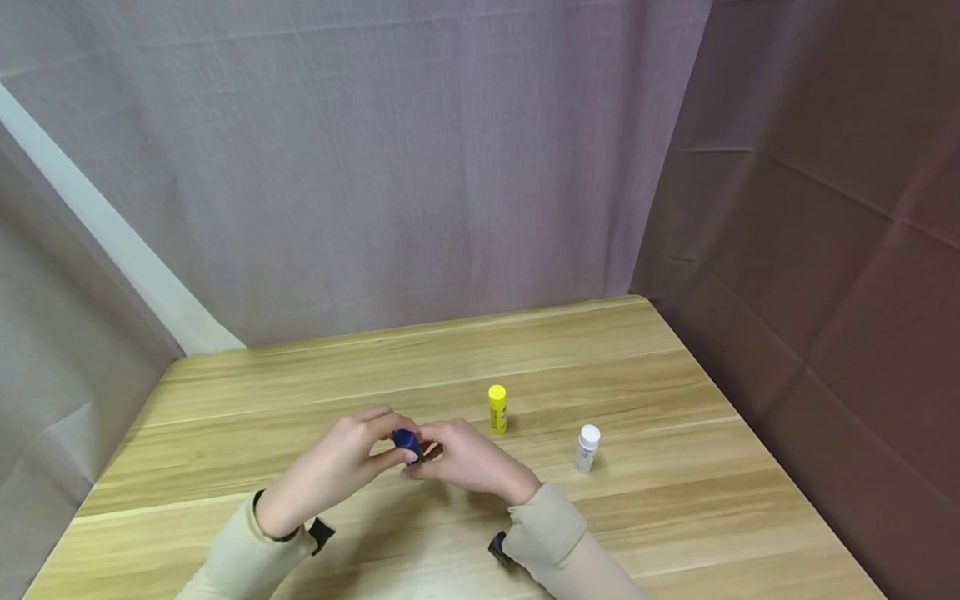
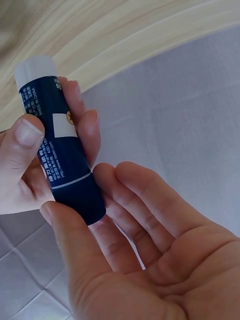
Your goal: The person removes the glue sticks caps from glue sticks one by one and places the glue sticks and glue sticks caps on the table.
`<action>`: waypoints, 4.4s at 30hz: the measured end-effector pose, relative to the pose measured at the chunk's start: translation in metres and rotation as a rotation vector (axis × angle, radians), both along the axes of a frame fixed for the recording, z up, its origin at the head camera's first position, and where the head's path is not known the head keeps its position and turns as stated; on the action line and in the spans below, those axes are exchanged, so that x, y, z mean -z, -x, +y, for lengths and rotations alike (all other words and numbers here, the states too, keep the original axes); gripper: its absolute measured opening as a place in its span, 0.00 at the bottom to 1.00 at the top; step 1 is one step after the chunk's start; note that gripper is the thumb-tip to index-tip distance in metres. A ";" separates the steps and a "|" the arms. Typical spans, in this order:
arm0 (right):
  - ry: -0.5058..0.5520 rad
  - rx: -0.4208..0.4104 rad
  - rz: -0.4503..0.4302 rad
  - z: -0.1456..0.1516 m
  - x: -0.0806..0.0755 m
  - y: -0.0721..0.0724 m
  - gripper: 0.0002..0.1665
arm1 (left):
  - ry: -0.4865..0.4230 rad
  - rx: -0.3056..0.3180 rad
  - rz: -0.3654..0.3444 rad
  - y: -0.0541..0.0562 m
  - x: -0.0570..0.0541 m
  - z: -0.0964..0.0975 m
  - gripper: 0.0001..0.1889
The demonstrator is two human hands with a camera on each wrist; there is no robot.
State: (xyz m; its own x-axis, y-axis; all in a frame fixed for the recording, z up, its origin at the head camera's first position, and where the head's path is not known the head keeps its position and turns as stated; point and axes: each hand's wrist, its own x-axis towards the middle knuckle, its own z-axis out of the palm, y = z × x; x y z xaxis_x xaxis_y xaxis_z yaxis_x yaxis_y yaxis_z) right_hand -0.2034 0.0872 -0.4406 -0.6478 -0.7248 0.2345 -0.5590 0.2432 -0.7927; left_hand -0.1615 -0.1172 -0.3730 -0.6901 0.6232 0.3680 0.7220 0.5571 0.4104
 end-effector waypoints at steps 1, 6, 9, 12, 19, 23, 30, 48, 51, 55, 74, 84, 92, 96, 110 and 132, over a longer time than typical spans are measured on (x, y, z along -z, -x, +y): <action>0.002 -0.001 0.000 0.000 0.000 0.000 0.14 | -0.005 -0.005 -0.003 0.000 0.000 0.000 0.10; 0.000 0.000 0.017 -0.001 0.002 0.002 0.14 | -0.026 -0.022 -0.012 -0.001 0.000 0.001 0.09; -0.001 0.001 0.022 -0.001 0.002 0.002 0.13 | -0.029 -0.026 -0.004 -0.001 0.000 0.000 0.09; 0.002 0.000 0.033 -0.001 0.002 0.002 0.13 | -0.027 -0.031 0.004 -0.001 0.001 0.000 0.09; 0.018 -0.003 0.061 -0.003 0.004 0.002 0.14 | -0.027 -0.044 0.014 0.001 0.003 0.000 0.10; 0.019 -0.001 0.044 -0.004 0.004 0.001 0.15 | -0.021 -0.053 0.019 0.001 0.004 0.000 0.09; 0.019 0.007 0.034 -0.004 0.004 0.001 0.15 | -0.020 -0.074 0.040 0.001 0.006 0.001 0.08; 0.040 0.055 0.031 -0.004 0.005 0.000 0.14 | -0.023 -0.166 0.060 -0.001 0.006 0.007 0.11; 0.031 0.047 0.026 -0.003 0.005 0.001 0.12 | -0.028 -0.135 0.029 0.001 0.006 0.006 0.12; 0.018 0.031 0.051 -0.002 0.004 0.002 0.11 | -0.033 -0.073 0.003 0.003 0.005 0.003 0.12; 0.005 0.022 0.006 -0.003 0.010 0.002 0.15 | -0.196 -0.154 0.040 -0.004 -0.003 -0.001 0.13; -0.007 0.029 0.015 -0.002 0.009 0.005 0.11 | -0.193 -0.223 0.054 -0.002 -0.020 -0.010 0.16; -0.022 0.022 0.020 -0.001 0.011 0.007 0.12 | -0.199 -0.215 0.073 0.001 -0.017 -0.011 0.14; -0.031 0.032 0.022 -0.001 0.012 0.007 0.13 | -0.212 -0.228 0.078 0.003 -0.016 -0.014 0.14; -0.066 0.068 0.014 0.001 0.013 0.008 0.14 | -0.198 -0.341 0.088 0.002 -0.018 -0.052 0.18; -0.086 0.066 0.030 0.004 0.009 0.009 0.15 | -0.335 -0.539 0.113 -0.009 -0.018 -0.109 0.14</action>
State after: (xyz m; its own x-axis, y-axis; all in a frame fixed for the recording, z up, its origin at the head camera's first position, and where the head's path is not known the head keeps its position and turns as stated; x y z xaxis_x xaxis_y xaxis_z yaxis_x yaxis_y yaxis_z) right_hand -0.2121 0.0912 -0.4498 -0.6886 -0.6990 0.1931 -0.5625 0.3468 -0.7505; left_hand -0.1524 -0.2267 -0.3549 -0.8202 0.0384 0.5708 0.4249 0.7089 0.5629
